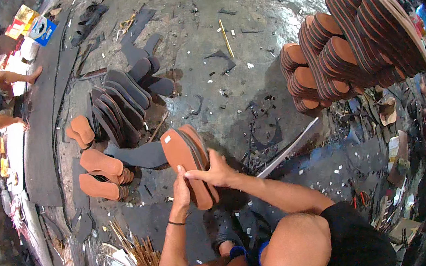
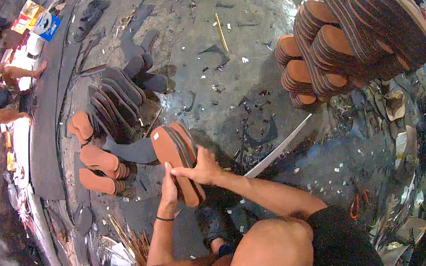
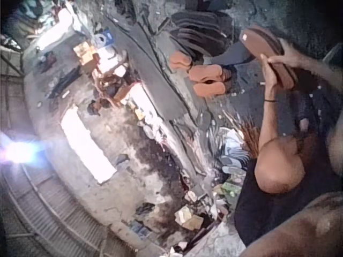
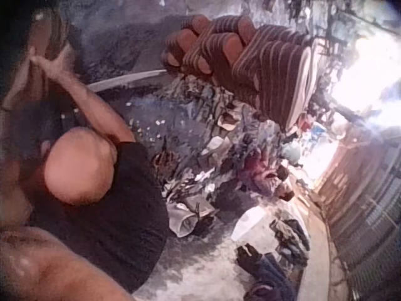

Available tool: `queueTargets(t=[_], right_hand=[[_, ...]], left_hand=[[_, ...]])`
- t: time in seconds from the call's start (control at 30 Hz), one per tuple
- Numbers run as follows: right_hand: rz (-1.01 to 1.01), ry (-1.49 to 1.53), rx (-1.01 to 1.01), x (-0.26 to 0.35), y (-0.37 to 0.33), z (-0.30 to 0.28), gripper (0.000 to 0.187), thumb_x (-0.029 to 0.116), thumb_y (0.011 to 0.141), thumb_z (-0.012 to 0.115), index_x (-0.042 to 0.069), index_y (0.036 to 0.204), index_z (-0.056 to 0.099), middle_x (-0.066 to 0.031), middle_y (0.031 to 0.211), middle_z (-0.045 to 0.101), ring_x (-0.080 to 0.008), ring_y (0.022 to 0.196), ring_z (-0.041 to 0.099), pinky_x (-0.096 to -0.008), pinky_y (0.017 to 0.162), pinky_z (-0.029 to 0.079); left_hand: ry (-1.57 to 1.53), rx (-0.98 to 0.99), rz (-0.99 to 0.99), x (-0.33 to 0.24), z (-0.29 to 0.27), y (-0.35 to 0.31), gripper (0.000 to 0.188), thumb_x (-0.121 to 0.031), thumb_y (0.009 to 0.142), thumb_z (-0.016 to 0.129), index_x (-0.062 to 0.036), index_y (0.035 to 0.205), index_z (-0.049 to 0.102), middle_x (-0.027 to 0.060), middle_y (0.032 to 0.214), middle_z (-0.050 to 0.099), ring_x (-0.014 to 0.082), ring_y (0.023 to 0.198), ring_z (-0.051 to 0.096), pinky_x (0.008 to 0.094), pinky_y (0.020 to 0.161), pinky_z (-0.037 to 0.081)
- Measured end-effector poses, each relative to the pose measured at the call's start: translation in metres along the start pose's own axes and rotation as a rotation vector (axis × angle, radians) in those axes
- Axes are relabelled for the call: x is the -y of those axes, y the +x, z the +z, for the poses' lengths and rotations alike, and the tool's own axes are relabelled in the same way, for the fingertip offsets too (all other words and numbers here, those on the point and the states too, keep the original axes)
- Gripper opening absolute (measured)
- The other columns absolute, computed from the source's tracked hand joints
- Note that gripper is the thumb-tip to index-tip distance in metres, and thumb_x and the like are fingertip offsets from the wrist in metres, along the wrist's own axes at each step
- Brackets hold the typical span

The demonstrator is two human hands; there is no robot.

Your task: The person sits on the floor and repeatedly picks up shoe soles, peels small white labels from a sheet, and sticks them onto the soles. The labeled soles are stacked in a pile nearby.

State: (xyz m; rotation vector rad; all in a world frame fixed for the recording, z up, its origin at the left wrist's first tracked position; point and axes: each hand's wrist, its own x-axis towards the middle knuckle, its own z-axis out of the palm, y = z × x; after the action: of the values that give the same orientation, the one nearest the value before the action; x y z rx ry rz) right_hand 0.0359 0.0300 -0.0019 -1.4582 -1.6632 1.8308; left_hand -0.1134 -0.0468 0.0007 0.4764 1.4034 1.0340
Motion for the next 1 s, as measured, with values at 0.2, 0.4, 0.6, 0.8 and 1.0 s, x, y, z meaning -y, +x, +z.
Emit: queueTargets(t=[0.2,0.4,0.6,0.8,1.0], right_hand=[[-0.215,-0.796,-0.298,0.039,-0.019,-0.066,0.11,0.041,0.061,0.082,-0.011,0.14,0.026,-0.0245,0.117,0.047,-0.0412,0.108,0.051,-0.0465,0.094,0.044],[-0.745,-0.556,-0.413,-0.022,-0.011,-0.068,0.106,0.034,0.062,0.085,-0.004,0.142,0.025,-0.0236,0.127,0.043,-0.041,0.118,0.046,-0.0482,0.101,0.038],[-0.894,-0.152,-0.19,-0.073,0.014,-0.059,0.104,0.033,0.062,0.088,0.001,0.141,0.028,-0.0174,0.133,0.043,-0.0356,0.125,0.044,-0.0476,0.106,0.033],[-0.371,-0.988,-0.229,-0.022,-0.021,-0.055,0.113,0.048,0.069,0.078,-0.008,0.146,0.017,-0.0226,0.122,0.045,-0.0406,0.111,0.046,-0.05,0.1,0.036],[-0.347,-0.124,-0.365,-0.022,0.068,-0.128,0.107,0.052,0.07,0.08,-0.016,0.134,0.03,-0.0332,0.129,0.046,-0.0405,0.12,0.049,-0.0491,0.1,0.041]], left_hand=[[0.387,0.103,-0.133,-0.05,0.032,-0.006,0.059,-0.051,0.101,0.042,0.0022,0.12,0.061,0.013,0.122,0.063,0.0178,0.11,0.058,0.0357,0.096,0.045],[1.113,-0.197,1.003,-0.146,0.064,-0.029,0.057,-0.043,0.095,0.057,-0.0001,0.132,0.053,0.0191,0.141,0.048,0.0317,0.128,0.047,0.0398,0.104,0.039],[1.218,0.147,0.871,-0.137,0.047,-0.018,0.088,-0.063,0.09,0.051,-0.0038,0.151,0.029,0.0189,0.158,0.024,0.0377,0.147,0.018,0.0463,0.118,0.017],[0.932,-0.119,0.784,-0.105,0.012,-0.019,0.081,-0.056,0.096,0.045,0.0021,0.149,0.027,0.0232,0.157,0.022,0.0378,0.146,0.018,0.0446,0.118,0.017],[0.903,-0.034,0.572,-0.045,0.027,-0.052,0.068,-0.044,0.099,0.049,0.0,0.147,0.032,0.0226,0.156,0.023,0.0382,0.142,0.027,0.0451,0.116,0.022]])
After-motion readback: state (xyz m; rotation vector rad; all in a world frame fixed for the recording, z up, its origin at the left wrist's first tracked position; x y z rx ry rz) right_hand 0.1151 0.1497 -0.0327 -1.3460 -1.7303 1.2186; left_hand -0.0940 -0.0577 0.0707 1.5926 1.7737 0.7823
